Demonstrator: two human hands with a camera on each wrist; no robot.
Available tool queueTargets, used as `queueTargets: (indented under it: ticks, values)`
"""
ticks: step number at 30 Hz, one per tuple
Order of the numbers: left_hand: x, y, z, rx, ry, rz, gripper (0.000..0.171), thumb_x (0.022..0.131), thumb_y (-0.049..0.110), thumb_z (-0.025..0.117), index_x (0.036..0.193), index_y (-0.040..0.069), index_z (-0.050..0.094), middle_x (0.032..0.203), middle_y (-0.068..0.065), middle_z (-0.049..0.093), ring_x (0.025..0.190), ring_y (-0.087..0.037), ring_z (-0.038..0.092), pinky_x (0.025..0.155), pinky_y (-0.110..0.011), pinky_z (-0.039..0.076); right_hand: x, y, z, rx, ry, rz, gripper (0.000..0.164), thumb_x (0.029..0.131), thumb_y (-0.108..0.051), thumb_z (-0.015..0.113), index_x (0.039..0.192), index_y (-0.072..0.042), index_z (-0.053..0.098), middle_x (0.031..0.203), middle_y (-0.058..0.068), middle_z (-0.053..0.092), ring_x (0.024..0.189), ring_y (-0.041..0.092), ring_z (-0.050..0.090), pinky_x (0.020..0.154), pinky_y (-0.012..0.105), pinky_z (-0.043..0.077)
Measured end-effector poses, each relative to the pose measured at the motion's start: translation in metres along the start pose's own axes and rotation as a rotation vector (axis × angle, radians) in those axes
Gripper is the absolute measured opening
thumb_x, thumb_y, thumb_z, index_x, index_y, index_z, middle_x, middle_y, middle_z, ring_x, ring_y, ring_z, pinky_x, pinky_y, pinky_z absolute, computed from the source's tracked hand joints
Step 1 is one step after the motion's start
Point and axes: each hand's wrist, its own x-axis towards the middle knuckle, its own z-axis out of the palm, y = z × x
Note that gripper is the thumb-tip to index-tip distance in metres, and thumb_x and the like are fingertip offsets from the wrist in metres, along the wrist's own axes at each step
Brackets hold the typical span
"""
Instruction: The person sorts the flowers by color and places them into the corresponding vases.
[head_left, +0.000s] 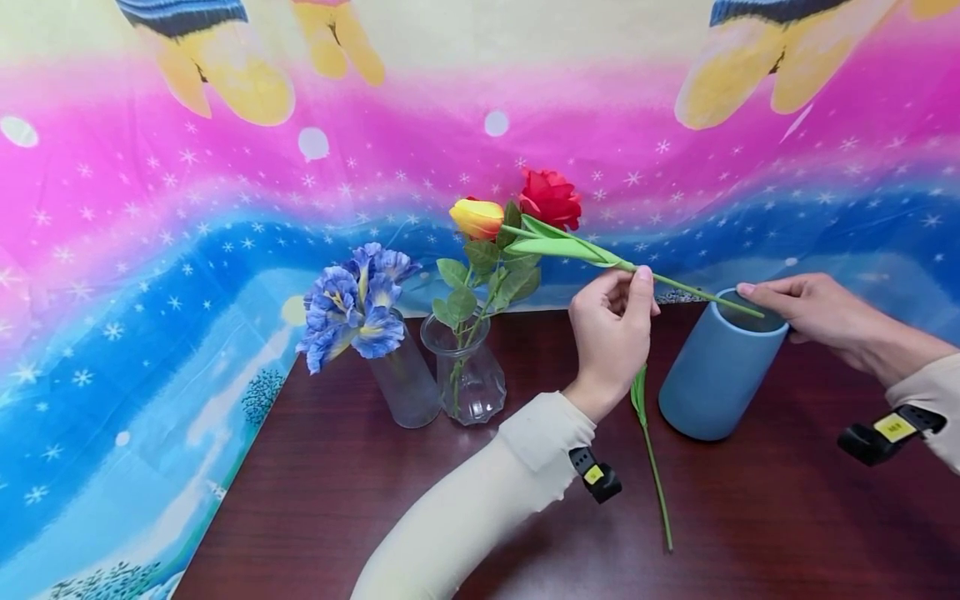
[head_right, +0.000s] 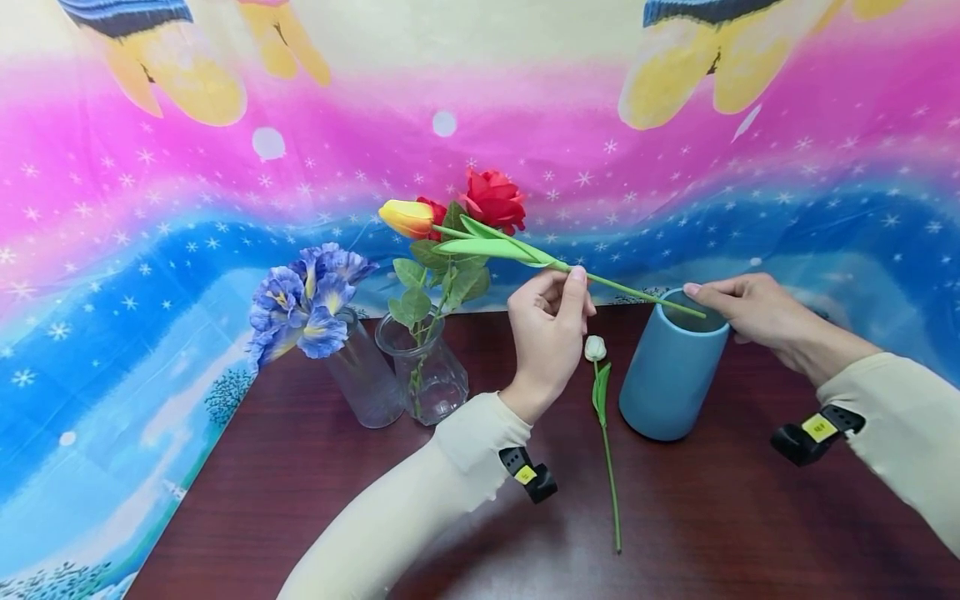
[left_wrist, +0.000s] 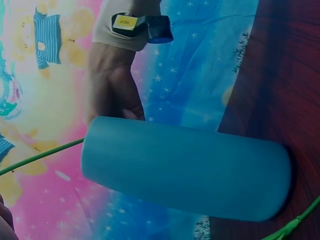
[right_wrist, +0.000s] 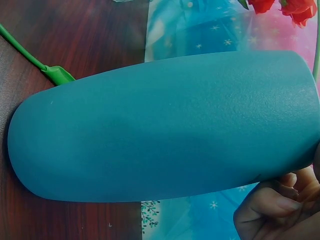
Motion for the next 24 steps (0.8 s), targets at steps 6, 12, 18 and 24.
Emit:
queueTargets:
  ticks: [6,12,18,24]
  values:
    - [-0.002,-0.007,0.006,0.043,-0.021,-0.015,0.028,0.104,0.018,0.055,0.086,0.001,0.069,0.067,-0.012,0.067,0.053,0.003,0.051,0.049,-0.016,0.042,0.000,0.001,0.000,-0.010,0.013,-0.005,0.076,0.104,-0.057,0.039,0.152,0.001,0.034,0.160,0.036,0.022,0.143,0.056,0.024,0.096,0.057,0.051]
    - [-0.002,-0.012,0.012,0.066,-0.052,-0.012,0.029,0.104,0.019,0.055,0.087,0.001,0.069,0.068,-0.012,0.068,0.056,0.002,0.055,0.053,-0.014,0.046,-0.001,-0.001,0.001,-0.019,0.017,-0.003,0.080,0.104,-0.058,0.039,0.152,0.005,0.032,0.160,0.037,0.021,0.144,0.056,0.024,0.095,0.057,0.052]
    - [-0.004,-0.014,0.022,0.095,-0.123,0.004,0.027,0.104,0.018,0.055,0.090,0.001,0.070,0.073,-0.010,0.069,0.062,0.002,0.055,0.060,-0.010,0.047,-0.002,-0.002,0.002,-0.025,0.022,-0.001,0.082,0.104,-0.059,0.038,0.152,0.007,0.031,0.159,0.038,0.021,0.143,0.056,0.024,0.093,0.057,0.052]
    - [-0.004,-0.015,0.028,0.130,-0.172,0.010,0.026,0.104,0.018,0.055,0.091,0.002,0.070,0.073,-0.007,0.065,0.062,0.003,0.049,0.061,-0.008,0.045,-0.003,-0.003,0.002,-0.027,0.013,0.002,0.083,0.104,-0.059,0.037,0.153,0.007,0.029,0.160,0.038,0.018,0.144,0.059,0.022,0.098,0.064,0.047]
